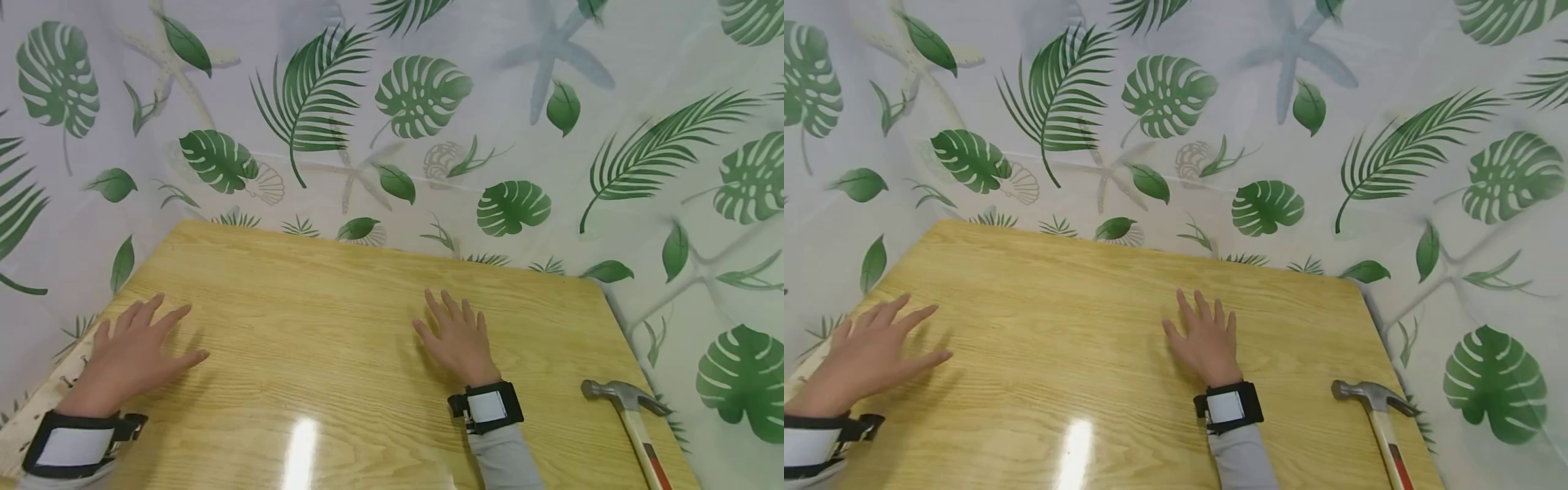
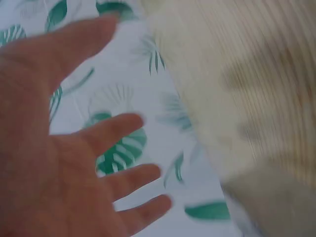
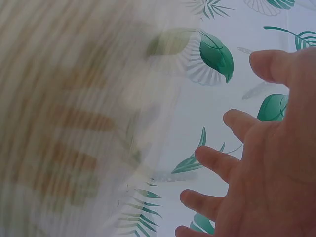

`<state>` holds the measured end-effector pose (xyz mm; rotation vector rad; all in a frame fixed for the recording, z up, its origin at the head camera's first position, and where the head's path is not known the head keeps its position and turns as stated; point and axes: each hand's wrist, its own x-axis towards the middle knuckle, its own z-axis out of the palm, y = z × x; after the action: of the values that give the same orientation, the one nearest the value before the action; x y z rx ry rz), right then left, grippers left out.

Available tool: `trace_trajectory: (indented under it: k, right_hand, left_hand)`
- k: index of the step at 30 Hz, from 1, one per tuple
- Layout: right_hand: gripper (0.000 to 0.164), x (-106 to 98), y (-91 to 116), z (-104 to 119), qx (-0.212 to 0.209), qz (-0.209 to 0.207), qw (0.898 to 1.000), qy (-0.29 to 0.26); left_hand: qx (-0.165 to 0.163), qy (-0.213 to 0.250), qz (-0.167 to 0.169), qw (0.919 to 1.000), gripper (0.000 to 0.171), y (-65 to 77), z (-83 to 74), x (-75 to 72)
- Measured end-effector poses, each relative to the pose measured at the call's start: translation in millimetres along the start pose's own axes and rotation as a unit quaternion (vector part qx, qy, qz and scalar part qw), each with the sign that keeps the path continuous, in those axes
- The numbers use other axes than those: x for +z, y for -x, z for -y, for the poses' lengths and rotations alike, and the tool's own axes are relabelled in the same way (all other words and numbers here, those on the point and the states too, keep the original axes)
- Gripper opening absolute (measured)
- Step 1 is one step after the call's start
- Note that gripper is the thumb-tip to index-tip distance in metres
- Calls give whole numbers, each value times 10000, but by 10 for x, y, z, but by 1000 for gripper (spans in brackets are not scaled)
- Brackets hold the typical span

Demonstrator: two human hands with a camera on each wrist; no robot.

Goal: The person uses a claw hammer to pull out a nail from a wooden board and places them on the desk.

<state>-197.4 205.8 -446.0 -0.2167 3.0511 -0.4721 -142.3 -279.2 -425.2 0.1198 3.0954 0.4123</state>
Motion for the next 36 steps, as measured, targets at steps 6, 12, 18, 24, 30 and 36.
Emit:
trace_trajectory:
  k: [6, 12, 18, 24, 30, 36]
  right_hand:
    - [71, 20, -18, -38, 14, 25, 10000, 62]
    - [72, 32, -20, -70, 62, 41, 9999, 68]
    - [72, 40, -12, -113, 76, -4, 10000, -12]
    - [71, 35, -6, -118, 67, -59, 9999, -104]
    - [70, 18, -7, -110, 93, -119, 9997, -182]
    - [69, 9, -5, -90, 68, -109, 9998, -169]
  left_hand:
    - [-591, -171, 484, 9969, 105, 258, 569, 43]
    - [-514, 56, 132, 9986, 109, 460, 934, 157]
    - [-602, 108, 158, 9980, 118, 534, 1031, 214]
    - [-883, -2, 240, 9958, 113, 502, 1080, 223]
    - [-812, 0, 596, 9949, 103, 429, 909, 120]
    - [-431, 261, 1353, 9895, 99, 264, 604, 6]
